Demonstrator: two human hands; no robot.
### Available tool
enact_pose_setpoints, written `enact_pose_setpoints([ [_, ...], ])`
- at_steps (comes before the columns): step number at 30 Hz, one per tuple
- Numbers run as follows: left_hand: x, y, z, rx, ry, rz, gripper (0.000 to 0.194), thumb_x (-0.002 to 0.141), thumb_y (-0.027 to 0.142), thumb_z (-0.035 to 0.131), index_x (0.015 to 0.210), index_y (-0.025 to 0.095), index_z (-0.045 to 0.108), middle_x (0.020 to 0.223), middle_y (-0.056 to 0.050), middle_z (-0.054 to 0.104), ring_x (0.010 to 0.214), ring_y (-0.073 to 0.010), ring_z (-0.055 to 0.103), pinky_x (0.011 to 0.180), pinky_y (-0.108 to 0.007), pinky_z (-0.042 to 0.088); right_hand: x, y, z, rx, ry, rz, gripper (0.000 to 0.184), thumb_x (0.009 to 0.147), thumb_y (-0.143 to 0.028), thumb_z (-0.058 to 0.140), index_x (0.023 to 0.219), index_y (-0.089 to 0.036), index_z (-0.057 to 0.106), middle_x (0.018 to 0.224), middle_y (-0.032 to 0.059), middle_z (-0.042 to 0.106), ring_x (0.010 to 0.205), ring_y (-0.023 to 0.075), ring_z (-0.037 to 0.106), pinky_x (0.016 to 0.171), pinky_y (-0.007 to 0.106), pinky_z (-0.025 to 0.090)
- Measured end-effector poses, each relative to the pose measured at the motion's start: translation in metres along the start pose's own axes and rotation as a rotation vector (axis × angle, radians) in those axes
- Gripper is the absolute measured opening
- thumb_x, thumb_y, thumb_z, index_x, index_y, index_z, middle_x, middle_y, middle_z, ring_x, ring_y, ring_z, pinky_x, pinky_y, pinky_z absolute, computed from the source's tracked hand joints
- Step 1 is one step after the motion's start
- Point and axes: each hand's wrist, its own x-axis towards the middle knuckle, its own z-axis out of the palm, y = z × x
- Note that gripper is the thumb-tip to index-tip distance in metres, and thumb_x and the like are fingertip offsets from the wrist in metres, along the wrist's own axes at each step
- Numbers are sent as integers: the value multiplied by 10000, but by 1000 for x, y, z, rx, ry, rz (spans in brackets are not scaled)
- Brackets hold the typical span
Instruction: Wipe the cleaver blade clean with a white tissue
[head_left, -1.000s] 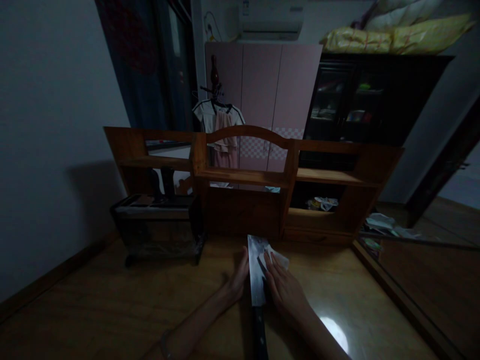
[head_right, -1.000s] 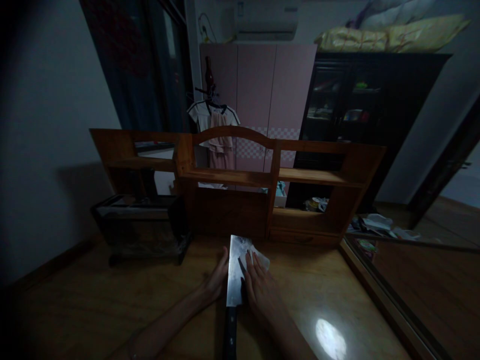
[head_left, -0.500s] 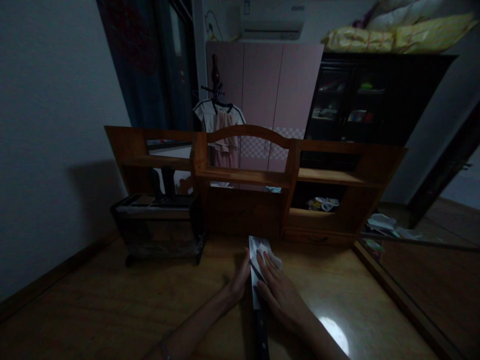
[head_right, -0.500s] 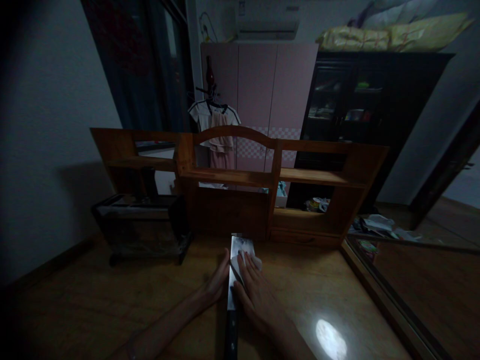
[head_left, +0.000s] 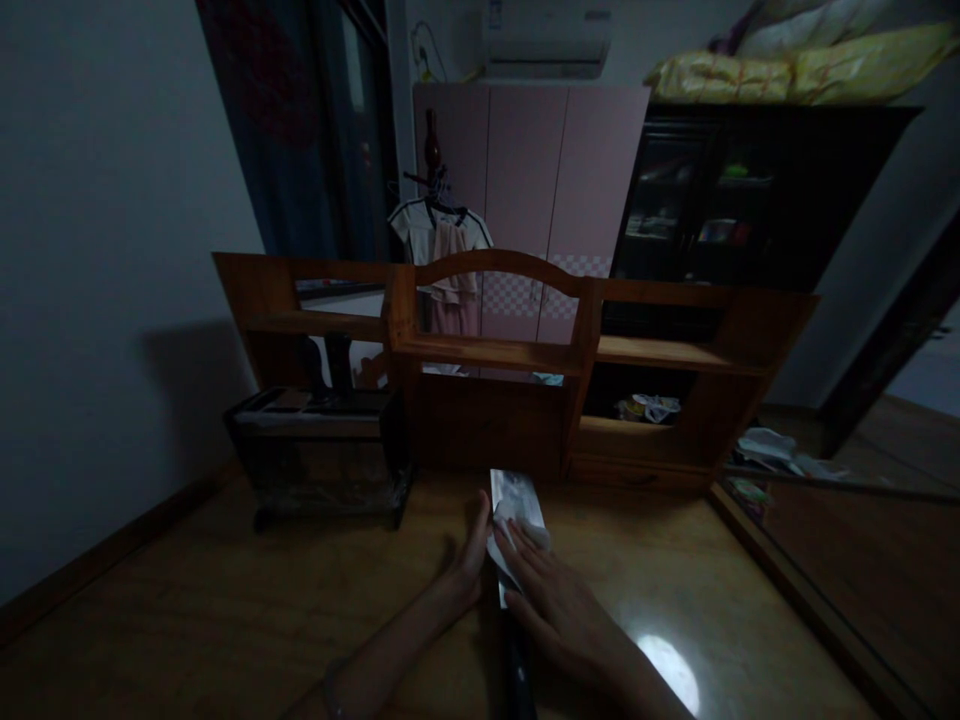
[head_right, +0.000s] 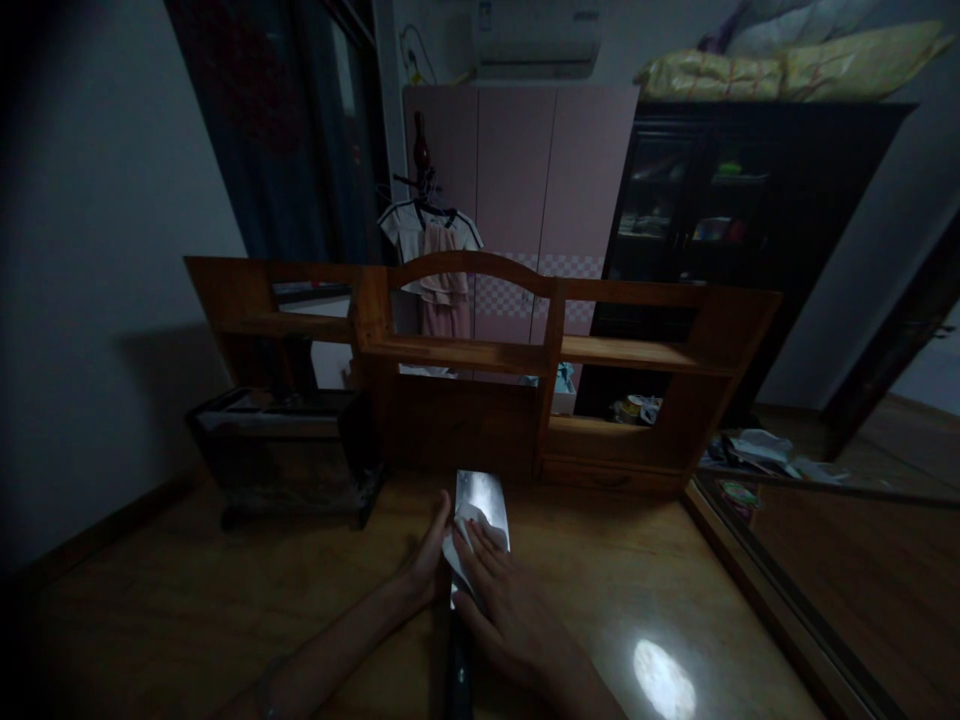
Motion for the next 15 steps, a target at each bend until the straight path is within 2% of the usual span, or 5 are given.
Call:
enact_pose_setpoints([
  [3,-2,3,2,-7,4,-19,741,842,744,394,942,67,678,859,-196,726,1024,-329,659,936,-402,469,0,-2,-2,8,-25,-30,615,1006,-453,326,1531,-311,38,1601,-32,59,1475,217,74,1199,456,177],
  [10,0,2,0,20,-2,-26,804,854,751,340,1027,40,673,907,-207,725,1028,-333,658,943,-411,465,-4,2,-12,25,-16,-44,542,1017,-420,308,1521,-324,133,1585,-38,149,1466,221,134,1190,469,217],
  [15,1,4,-1,5,-110,-30,845,858,758,300,1176,47,628,1033,-217,706,1061,-350,638,984,-462,427,-7,9,-18,21,49,-48,484,1019,-393,297,1494,-305,260,1541,-19,291,1439,231,235,1169,475,272],
])
